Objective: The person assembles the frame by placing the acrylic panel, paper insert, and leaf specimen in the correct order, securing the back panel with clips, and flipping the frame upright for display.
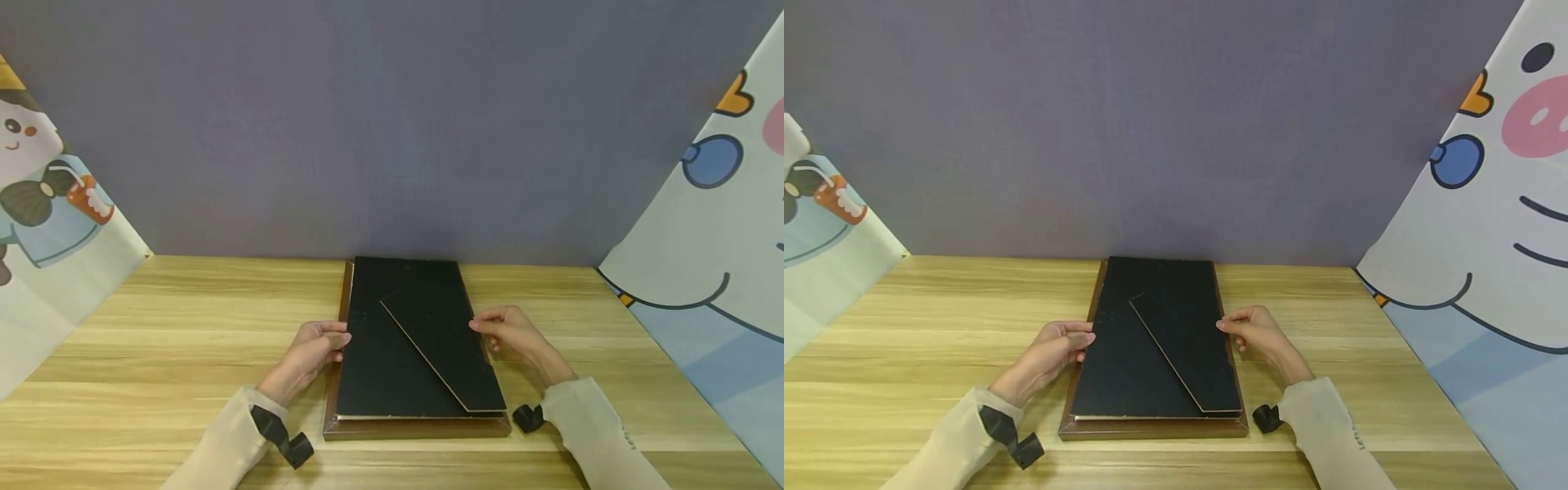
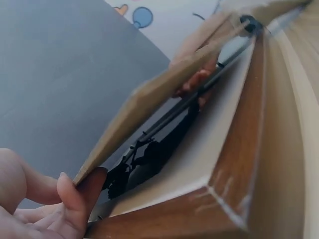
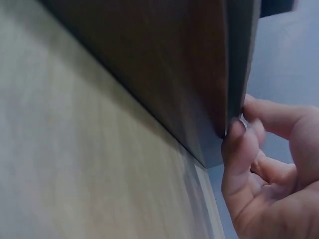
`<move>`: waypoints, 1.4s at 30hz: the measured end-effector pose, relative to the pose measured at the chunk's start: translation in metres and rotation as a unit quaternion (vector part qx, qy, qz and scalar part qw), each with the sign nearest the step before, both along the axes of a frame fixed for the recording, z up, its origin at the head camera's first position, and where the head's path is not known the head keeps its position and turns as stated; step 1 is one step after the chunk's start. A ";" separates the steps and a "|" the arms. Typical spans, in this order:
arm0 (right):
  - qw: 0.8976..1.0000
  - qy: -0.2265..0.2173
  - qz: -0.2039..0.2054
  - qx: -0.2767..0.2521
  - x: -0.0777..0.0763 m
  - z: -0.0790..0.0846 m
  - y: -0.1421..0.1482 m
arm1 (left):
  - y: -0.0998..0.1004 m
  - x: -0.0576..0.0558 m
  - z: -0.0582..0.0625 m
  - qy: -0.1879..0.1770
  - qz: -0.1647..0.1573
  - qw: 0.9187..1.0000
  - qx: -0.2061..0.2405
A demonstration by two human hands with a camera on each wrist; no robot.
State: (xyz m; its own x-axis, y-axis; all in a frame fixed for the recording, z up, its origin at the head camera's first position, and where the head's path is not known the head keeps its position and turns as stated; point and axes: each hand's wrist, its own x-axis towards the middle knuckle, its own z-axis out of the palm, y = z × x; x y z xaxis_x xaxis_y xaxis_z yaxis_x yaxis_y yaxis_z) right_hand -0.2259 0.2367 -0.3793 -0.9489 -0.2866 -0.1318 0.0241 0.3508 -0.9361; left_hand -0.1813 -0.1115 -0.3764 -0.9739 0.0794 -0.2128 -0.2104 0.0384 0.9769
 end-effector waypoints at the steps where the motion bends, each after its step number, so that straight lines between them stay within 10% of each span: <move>1: 1.000 -0.002 -0.006 -0.005 0.000 0.000 0.000 | 0.001 0.000 0.000 0.006 -0.002 1.000 -0.004; 8: 0.999 -0.007 -0.019 -0.036 0.000 0.001 0.000 | 0.010 0.001 0.001 0.076 -0.001 0.994 -0.082; 15: 0.998 0.003 -0.040 -0.048 0.000 0.000 -0.008 | 0.007 0.004 0.010 0.118 -0.024 0.970 -0.212; 27: 0.997 0.009 -0.069 -0.035 0.003 0.002 -0.015 | -0.004 0.000 0.011 0.153 -0.057 0.945 -0.282; 35: 0.997 0.015 -0.069 -0.026 0.003 0.002 -0.015 | -0.020 -0.008 0.002 0.090 -0.069 0.980 -0.165; 42: 0.998 0.029 -0.053 -0.020 0.005 0.002 -0.016 | -0.026 -0.009 -0.004 0.068 -0.109 0.983 -0.128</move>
